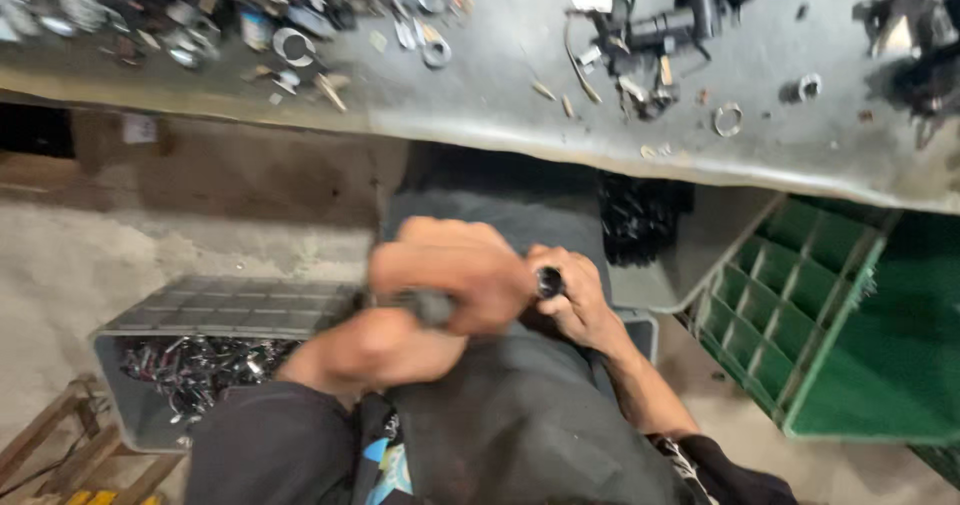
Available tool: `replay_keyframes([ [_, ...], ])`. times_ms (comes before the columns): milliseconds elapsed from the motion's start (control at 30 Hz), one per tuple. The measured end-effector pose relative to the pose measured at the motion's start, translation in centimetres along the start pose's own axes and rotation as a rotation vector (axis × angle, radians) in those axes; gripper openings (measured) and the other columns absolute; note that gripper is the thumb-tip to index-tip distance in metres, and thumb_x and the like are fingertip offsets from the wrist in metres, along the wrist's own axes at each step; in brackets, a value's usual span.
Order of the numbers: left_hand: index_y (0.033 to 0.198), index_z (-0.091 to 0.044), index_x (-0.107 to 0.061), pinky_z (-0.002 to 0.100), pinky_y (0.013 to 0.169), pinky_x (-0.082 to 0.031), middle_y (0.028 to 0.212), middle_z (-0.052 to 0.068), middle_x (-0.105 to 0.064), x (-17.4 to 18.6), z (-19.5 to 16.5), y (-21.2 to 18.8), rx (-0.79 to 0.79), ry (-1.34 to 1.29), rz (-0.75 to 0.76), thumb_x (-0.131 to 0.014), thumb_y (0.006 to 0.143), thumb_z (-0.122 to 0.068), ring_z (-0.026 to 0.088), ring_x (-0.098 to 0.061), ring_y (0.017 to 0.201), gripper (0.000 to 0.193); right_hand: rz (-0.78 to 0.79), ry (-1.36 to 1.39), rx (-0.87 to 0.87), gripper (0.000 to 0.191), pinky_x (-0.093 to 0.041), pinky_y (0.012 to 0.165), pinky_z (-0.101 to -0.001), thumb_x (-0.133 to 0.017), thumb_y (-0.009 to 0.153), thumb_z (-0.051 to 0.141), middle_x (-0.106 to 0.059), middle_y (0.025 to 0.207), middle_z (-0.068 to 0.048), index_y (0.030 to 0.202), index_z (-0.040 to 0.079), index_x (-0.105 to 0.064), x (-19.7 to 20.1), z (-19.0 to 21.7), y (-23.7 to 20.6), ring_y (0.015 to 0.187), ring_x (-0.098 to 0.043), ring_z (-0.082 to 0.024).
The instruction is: The person sits at a workbench covered with piles of lock cylinders and keys, picks up lock cylinders one at a time, and works a small tool in each cylinder's keyway while holding the cylinder, then sets the cylinder back on the table or into a bin. They continue handling and sorting cylinders and keys across the bench throughout the clip.
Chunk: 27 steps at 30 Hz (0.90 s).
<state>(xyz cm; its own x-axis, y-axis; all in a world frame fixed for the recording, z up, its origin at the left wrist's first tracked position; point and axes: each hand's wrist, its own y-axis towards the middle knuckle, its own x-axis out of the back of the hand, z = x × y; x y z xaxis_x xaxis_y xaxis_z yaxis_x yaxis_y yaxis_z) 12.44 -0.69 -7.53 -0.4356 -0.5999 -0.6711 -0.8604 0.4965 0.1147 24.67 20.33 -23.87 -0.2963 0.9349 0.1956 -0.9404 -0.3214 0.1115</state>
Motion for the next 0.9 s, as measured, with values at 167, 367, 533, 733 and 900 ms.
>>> replay_keyframes([
  [167,0.075,-0.002,-0.051,0.031,0.054,-0.037,0.066,0.002,-0.051,1.3,0.3,0.5,-0.249,-0.033,-0.214,-0.077,0.09,-0.031,0.012,-0.039,0.056,0.041,-0.211,0.352,0.032,0.048,-0.043,0.059,-0.0291,-0.055,0.107,0.049,-0.061,0.086,-0.006,0.11,0.001,-0.058,0.4,2.6,2.4,0.066,-0.054,-0.014],
  [367,0.092,0.0,-0.068,0.027,0.06,-0.043,0.078,0.003,-0.06,1.6,1.4,-0.1,-0.207,0.888,-0.254,-0.079,0.091,-0.003,0.011,-0.053,0.064,0.011,-0.555,0.683,0.133,0.055,-0.046,0.064,-0.0329,-0.058,0.104,0.057,-0.051,0.091,-0.003,0.124,0.006,-0.049,-0.4,4.7,9.0,0.061,-0.049,-0.012],
  [533,0.106,-0.003,-0.069,0.027,0.065,-0.051,0.086,0.004,-0.068,1.1,1.1,2.2,-0.302,1.06,-0.423,-0.08,0.09,-0.006,0.009,-0.063,0.072,0.02,-0.576,1.013,0.061,0.052,-0.053,0.086,-0.0401,-0.053,0.106,0.053,-0.05,0.099,-0.003,0.126,0.006,-0.046,0.6,7.7,17.0,0.087,-0.058,-0.021],
  [733,0.104,-0.004,-0.07,0.029,0.061,-0.054,0.084,0.005,-0.071,1.9,1.4,3.0,-0.253,1.1,-0.497,-0.084,0.082,-0.012,0.015,-0.066,0.069,0.027,-0.558,1.172,-0.05,0.044,-0.05,0.092,-0.0468,-0.047,0.1,0.05,-0.052,0.096,0.0,0.121,0.012,-0.047,-0.4,9.9,19.3,0.114,-0.063,-0.028],
  [900,0.1,-0.004,-0.074,0.03,0.066,-0.053,0.084,0.009,-0.071,3.4,1.8,3.4,-0.236,1.138,-0.448,-0.083,0.085,-0.014,0.019,-0.068,0.071,0.02,-0.506,1.052,0.143,0.045,-0.045,0.112,-0.0487,-0.047,0.108,0.05,-0.052,0.1,-0.002,0.128,0.009,-0.049,-1.0,10.5,19.7,0.118,-0.06,-0.028],
])
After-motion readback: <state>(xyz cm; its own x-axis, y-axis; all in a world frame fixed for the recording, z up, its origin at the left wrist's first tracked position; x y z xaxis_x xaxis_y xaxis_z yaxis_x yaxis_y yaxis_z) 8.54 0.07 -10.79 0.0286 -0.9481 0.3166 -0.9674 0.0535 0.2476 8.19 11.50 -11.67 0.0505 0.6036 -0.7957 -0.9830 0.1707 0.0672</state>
